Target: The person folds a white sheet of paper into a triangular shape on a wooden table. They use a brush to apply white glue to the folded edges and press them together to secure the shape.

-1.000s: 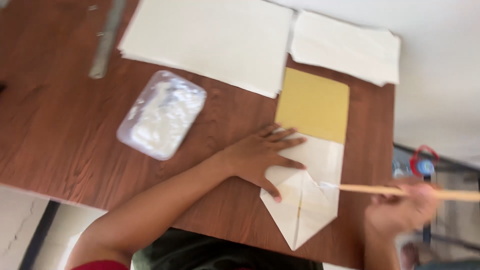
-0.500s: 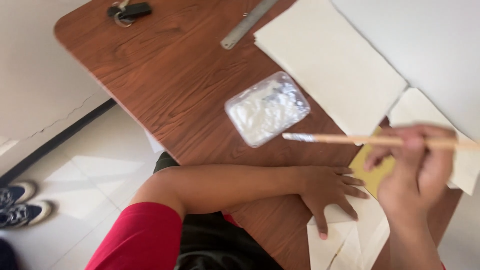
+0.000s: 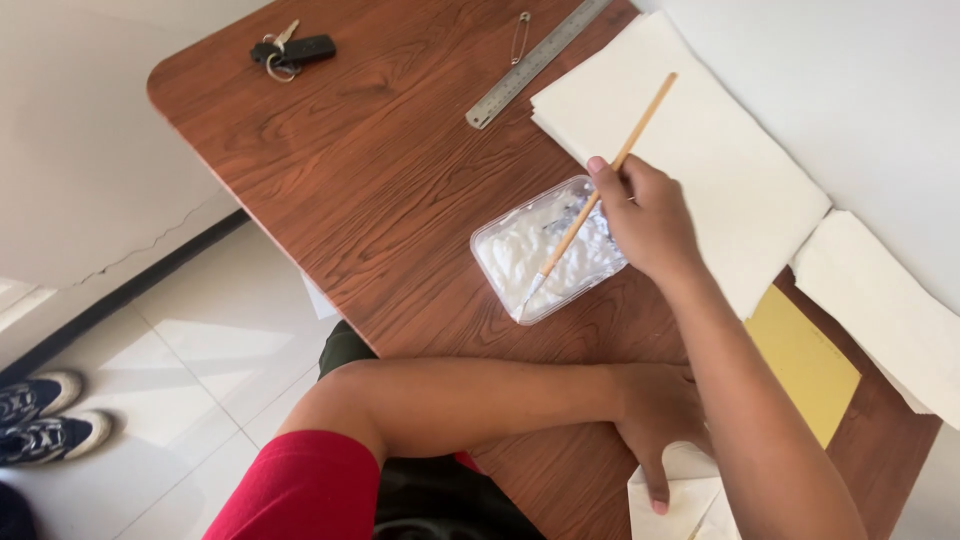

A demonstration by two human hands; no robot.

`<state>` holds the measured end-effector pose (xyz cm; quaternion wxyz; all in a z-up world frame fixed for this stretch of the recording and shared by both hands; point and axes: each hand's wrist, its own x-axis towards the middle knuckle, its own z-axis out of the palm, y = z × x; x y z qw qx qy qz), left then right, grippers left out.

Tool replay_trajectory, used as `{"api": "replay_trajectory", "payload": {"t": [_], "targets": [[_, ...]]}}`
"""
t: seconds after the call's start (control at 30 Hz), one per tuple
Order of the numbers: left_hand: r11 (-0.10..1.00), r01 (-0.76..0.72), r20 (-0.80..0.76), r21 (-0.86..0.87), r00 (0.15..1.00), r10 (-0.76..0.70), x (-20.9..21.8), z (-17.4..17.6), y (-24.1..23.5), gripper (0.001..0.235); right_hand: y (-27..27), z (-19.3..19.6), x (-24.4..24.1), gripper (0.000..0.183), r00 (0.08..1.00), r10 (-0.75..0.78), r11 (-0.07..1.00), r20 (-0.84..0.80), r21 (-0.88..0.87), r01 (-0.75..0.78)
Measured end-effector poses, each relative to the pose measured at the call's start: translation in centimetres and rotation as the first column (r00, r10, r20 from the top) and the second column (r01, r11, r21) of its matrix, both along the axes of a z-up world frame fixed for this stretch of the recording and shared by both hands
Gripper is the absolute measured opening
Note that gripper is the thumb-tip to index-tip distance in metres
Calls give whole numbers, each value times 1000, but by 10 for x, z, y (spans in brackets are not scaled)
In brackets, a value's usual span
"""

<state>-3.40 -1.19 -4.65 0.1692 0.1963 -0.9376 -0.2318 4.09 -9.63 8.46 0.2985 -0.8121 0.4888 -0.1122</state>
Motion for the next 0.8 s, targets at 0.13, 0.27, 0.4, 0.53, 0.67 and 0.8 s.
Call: {"api": "replay_trajectory", "payload": {"t": [0.13, 0.27, 0.4, 0.53, 0.67, 0.8], "targets": [[997, 42, -40, 66, 998, -40, 4, 4, 1, 107, -9, -1, 9, 45, 978, -176, 961, 109, 233, 147], [994, 38, -35, 107, 999, -34, 7, 9, 3, 108, -12, -4, 8, 44, 978, -166, 972, 125, 187, 141], [993, 37, -15, 111, 999, -36, 5, 5, 3, 109, -4, 1, 5, 57, 981, -91, 996, -169, -14, 90], [995, 51, -57, 82, 997, -47, 13, 14, 6, 109, 1, 12, -4, 66, 931, -70, 995, -359, -98, 37], [999, 34, -25, 13, 999, -34, 26, 18, 5, 103, 16, 27, -53, 59, 977, -118, 991, -177, -75, 106], [997, 42, -133, 59, 991, -34, 52, 36, 10, 86, 54, 29, -151, 28, 989, -122, 983, 86, -127, 132]]}}
